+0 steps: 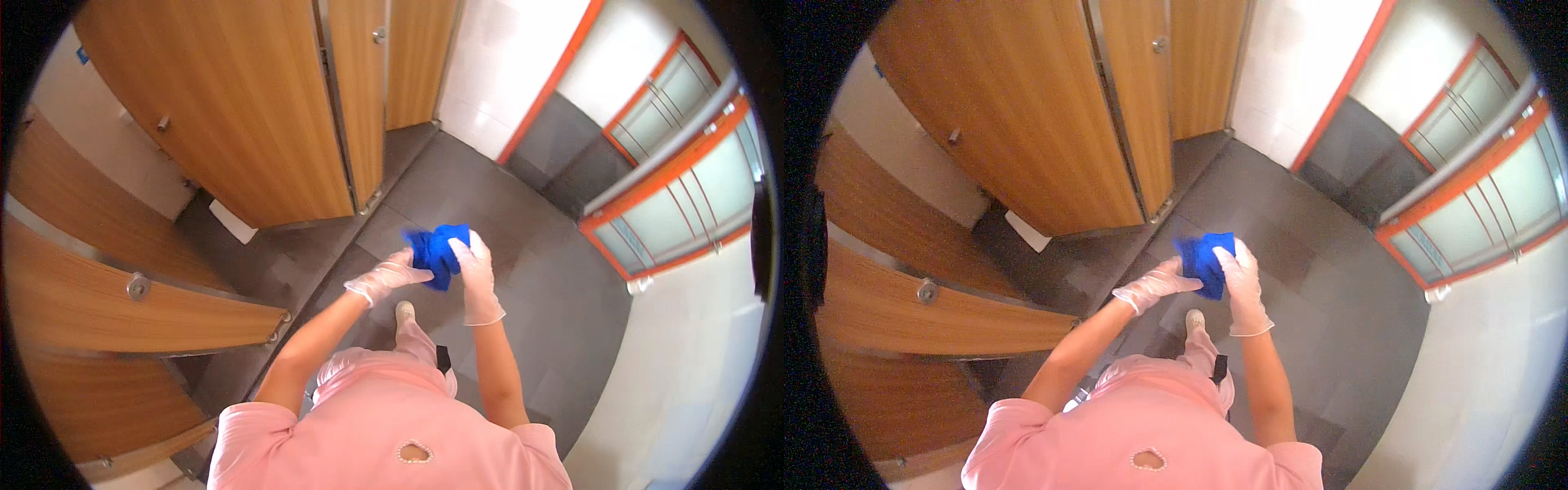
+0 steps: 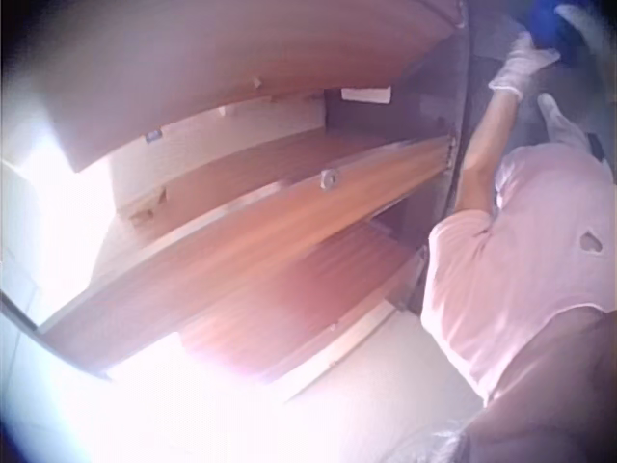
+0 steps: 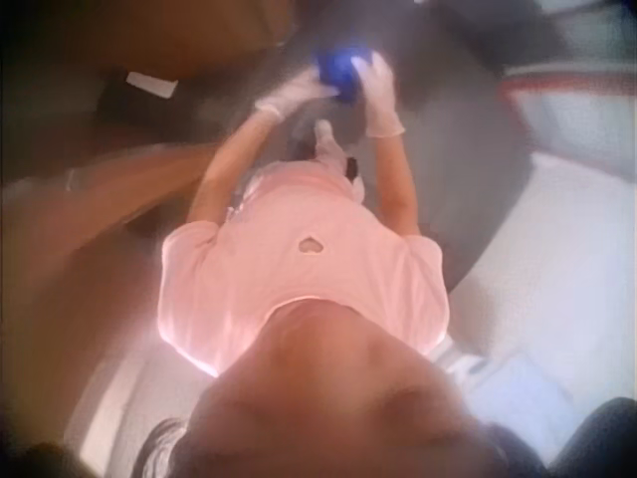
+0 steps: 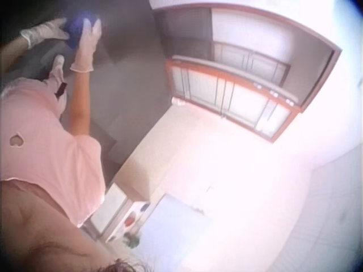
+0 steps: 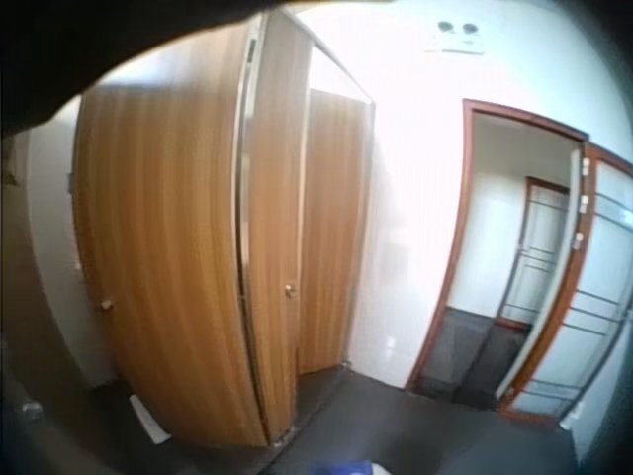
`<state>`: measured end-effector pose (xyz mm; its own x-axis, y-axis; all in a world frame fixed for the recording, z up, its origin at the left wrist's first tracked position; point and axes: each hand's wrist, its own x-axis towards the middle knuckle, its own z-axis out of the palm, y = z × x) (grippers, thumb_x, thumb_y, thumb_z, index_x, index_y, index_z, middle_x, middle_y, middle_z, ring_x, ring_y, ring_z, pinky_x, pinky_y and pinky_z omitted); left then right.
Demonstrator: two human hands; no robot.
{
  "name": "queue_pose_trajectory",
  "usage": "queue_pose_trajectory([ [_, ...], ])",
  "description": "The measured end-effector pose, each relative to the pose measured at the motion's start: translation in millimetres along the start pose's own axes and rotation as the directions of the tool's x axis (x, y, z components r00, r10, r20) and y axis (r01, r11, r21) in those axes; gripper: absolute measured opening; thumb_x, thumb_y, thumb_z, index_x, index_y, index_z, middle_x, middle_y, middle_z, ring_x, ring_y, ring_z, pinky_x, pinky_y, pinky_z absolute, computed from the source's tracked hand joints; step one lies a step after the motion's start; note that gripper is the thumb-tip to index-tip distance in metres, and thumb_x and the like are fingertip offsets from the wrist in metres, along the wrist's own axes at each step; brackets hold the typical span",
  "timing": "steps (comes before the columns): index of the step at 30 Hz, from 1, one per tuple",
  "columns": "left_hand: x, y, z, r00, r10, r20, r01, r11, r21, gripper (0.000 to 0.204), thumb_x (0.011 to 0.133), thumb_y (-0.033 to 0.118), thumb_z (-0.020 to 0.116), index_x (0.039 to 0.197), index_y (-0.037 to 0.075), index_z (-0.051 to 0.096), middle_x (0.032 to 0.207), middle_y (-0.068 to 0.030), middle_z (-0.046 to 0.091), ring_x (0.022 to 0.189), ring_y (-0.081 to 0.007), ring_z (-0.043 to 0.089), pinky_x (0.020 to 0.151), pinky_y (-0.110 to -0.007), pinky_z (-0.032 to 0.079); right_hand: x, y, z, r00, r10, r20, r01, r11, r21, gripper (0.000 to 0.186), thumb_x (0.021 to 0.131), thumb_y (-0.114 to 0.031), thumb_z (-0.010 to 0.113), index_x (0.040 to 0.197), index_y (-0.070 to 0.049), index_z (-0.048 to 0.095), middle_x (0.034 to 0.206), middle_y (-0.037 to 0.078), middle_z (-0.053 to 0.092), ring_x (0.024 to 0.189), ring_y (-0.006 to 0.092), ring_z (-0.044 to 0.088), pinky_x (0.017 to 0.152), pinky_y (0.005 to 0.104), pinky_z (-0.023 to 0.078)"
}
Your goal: The person wipes the exterior surfaces of toilet tanks and the wood-paneled stall doors and walls using a blue cloth, rinsing and wringing the cloth in a red bucket of water at a sink between cleaning the different surfaces.
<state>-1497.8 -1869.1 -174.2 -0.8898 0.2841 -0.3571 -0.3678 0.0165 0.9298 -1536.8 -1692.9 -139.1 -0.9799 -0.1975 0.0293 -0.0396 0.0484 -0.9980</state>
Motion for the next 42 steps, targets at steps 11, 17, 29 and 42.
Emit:
queue_pose_trajectory([
  [11, 29, 36, -103, 0.921, 0.127, -0.367, -0.238, 0.932, -0.274, 0.033, 0.088, 0.022, 0.065, 0.116, 0.003, 0.061, 0.104, 0.0009, 0.064, 0.098, -0.0103, 0.057, 0.096, -0.027, 0.041, 210, -52, -51, 0.986, -0.05, 0.158, 0.148, 0.693, -0.706, 0.039, 0.093, -0.034, 0.054, 0.114, -0.002, 0.056, 0.074, 0.016, 0.065, 0.065, 0.0248, 0.064, 0.06, 0.0352, 0.048],
  [17, 5, 97, -157, 0.827, 0.184, -0.531, -0.556, 0.409, -0.723, 0.089, 0.087, 0.071, 0.023, 0.134, -0.002, 0.039, 0.134, -0.0163, 0.049, 0.122, -0.0291, 0.048, 0.105, -0.043, 0.034, 263, -82, 37, 0.798, 0.191, 0.572, -0.479, 0.777, 0.408, 0.094, 0.086, -0.075, 0.026, 0.133, 0.006, 0.043, 0.13, 0.019, 0.052, 0.122, 0.0295, 0.046, 0.105, 0.0373, 0.032],
  [29, -42, 74, -217, 0.682, 0.084, -0.727, -0.436, 0.844, -0.312, 0.057, 0.087, 0.002, 0.054, 0.14, 0.006, 0.034, 0.133, -0.0065, 0.048, 0.123, -0.0179, 0.045, 0.106, -0.032, 0.032, 303, -9, 145, 0.462, 0.221, 0.859, -0.594, 0.796, 0.115, 0.038, 0.086, -0.002, 0.058, 0.123, 0.005, 0.052, 0.119, 0.012, 0.06, 0.108, 0.0213, 0.059, 0.097, 0.0348, 0.044],
  [42, -117, 48, -278, 0.361, 0.347, -0.865, -0.599, 0.798, 0.07, 0.015, 0.082, 0.006, 0.068, 0.088, 0.012, 0.055, 0.108, -0.0144, 0.064, 0.095, -0.0183, 0.061, 0.086, -0.03, 0.049, 280, -95, 197, 0.344, -0.009, 0.939, -0.103, 0.994, 0.047, 0.035, 0.091, -0.013, 0.053, 0.123, 0.001, 0.057, 0.12, 0.013, 0.061, 0.11, 0.0188, 0.057, 0.1, 0.031, 0.041],
])
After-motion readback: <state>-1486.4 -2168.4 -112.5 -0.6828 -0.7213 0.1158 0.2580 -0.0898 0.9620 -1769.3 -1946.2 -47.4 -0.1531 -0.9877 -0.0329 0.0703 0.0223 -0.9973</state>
